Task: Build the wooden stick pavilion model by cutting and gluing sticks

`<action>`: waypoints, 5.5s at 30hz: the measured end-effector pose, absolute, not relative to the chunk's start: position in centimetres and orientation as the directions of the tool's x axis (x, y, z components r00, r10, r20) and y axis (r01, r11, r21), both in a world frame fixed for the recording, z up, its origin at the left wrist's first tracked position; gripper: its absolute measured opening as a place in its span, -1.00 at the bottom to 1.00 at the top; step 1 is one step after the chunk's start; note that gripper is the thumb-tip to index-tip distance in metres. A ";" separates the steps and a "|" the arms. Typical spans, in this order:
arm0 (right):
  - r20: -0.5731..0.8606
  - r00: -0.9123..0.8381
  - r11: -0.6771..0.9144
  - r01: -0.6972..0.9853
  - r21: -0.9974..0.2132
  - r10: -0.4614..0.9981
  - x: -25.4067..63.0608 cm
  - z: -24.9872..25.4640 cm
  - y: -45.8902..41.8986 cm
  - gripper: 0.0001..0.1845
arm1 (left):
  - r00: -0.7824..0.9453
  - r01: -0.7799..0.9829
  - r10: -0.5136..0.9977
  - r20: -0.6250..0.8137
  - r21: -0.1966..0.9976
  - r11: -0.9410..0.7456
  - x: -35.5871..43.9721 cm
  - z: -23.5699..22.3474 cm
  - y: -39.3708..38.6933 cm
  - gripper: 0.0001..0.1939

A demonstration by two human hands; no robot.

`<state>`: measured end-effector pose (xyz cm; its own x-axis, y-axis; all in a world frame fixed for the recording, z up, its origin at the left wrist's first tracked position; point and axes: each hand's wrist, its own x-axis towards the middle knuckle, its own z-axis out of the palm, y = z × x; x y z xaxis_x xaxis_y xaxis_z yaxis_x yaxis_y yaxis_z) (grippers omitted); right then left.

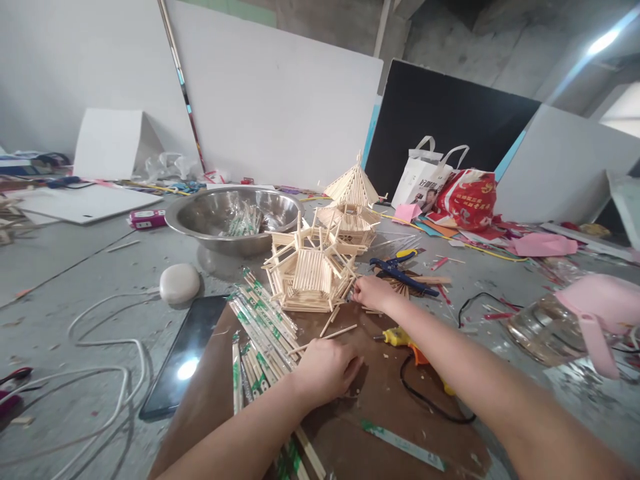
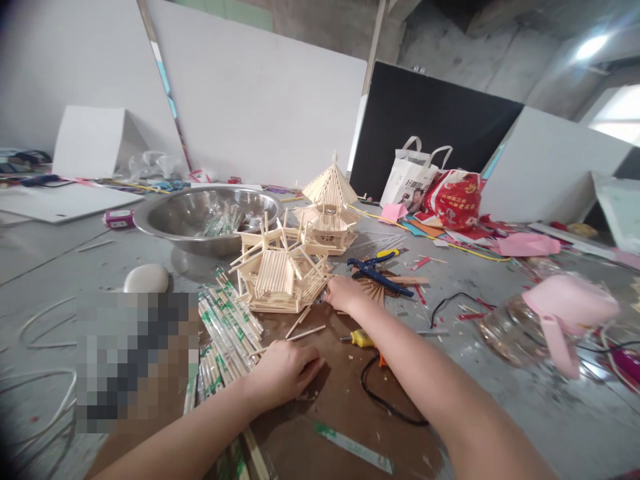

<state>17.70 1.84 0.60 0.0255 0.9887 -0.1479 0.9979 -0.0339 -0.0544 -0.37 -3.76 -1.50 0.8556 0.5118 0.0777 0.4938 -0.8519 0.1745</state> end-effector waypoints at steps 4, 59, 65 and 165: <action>-0.134 -0.023 0.015 0.998 -0.060 0.991 17.6 0.6 1.7 -0.76 | 0.855 0.497 0.513 0.076 0.169 -0.851 -0.3 -1.6 -3.7 -0.61; -0.045 -0.003 -0.041 0.334 -0.942 0.999 13.1 6.2 -4.0 -0.83 | 0.464 -0.312 0.884 -0.051 0.925 0.217 0.1 1.7 -3.2 -0.68; 0.008 -0.025 0.020 0.519 -0.854 1.000 13.1 6.7 -4.1 -0.76 | 0.490 -0.414 0.866 -0.100 0.848 0.332 0.2 1.3 -3.0 -0.69; -0.152 -0.102 -0.110 0.329 -0.938 0.983 17.8 5.8 -5.3 -0.87 | 0.617 0.064 0.783 0.077 0.987 -0.148 0.4 0.7 -3.2 -0.75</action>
<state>17.76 -5.31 5.76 -0.1021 0.9832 -0.1515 0.3287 -0.1104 -0.9380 0.38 -3.24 0.71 0.6171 0.7830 0.0775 0.0644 -0.1484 0.9868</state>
